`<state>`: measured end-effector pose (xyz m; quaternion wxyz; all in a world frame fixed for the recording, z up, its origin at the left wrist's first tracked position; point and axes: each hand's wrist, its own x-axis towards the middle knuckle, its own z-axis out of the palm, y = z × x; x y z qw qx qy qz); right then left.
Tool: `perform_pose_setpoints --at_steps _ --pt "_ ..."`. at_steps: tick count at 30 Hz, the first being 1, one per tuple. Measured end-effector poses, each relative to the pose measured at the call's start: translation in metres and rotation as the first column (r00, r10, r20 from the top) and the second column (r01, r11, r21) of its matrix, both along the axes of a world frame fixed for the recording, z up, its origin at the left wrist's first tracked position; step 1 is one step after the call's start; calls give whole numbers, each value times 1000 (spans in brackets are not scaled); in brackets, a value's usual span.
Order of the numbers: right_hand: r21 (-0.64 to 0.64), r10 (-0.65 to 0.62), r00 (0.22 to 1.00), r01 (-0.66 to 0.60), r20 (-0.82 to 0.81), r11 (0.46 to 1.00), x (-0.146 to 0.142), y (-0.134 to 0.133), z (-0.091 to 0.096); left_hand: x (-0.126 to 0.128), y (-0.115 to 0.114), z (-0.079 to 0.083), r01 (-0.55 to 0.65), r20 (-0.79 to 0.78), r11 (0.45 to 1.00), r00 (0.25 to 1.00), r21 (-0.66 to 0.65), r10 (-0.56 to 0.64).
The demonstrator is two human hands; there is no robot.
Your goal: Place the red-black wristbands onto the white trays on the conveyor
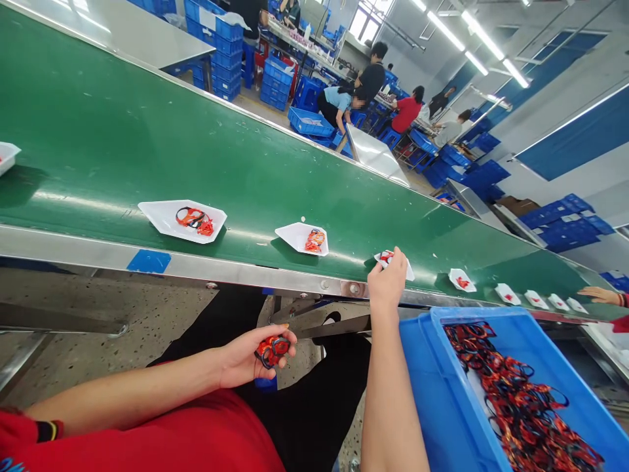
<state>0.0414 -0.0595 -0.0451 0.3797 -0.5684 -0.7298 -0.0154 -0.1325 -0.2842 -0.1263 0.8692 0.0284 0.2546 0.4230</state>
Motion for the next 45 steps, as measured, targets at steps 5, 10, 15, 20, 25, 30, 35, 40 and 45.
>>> perform_pose_setpoints --at_steps 5,10,15,20,25,30,35,40,45 --pt "-59 41 999 -42 -26 997 -11 -63 -8 -1 2 -4 -28 -25 999 999 20 29" --pt "-371 318 919 -387 -235 844 -27 -163 -16 2 2 -4 -51 -93 994 994 93 59" --pt "-552 458 852 -517 -255 654 -27 -211 -25 8 0 1 -83 -222 985 968 148 115" --pt "-536 428 866 -497 -258 682 -23 -216 -34 9 -3 3 -71 -253 978 960 195 120" --pt "-553 103 791 -508 -603 660 -16 -216 -42 6 -4 5 -67 -220 975 969 211 115" --pt "-542 -247 503 -608 -828 580 -15 -215 -46 7 -3 7 -38 -228 977 970 208 86" --pt "-517 -406 330 -649 -853 558 -19 -214 -49 7 -2 5 -32 -183 984 981 176 65" --pt "-530 -433 321 -642 -842 554 -21 -215 -50 6 -1 2 -15 -111 995 993 103 27" --pt "-506 -460 267 -671 -847 542 -21 -216 -48 5 1 -5 19 -16 1000 1000 23 -19"
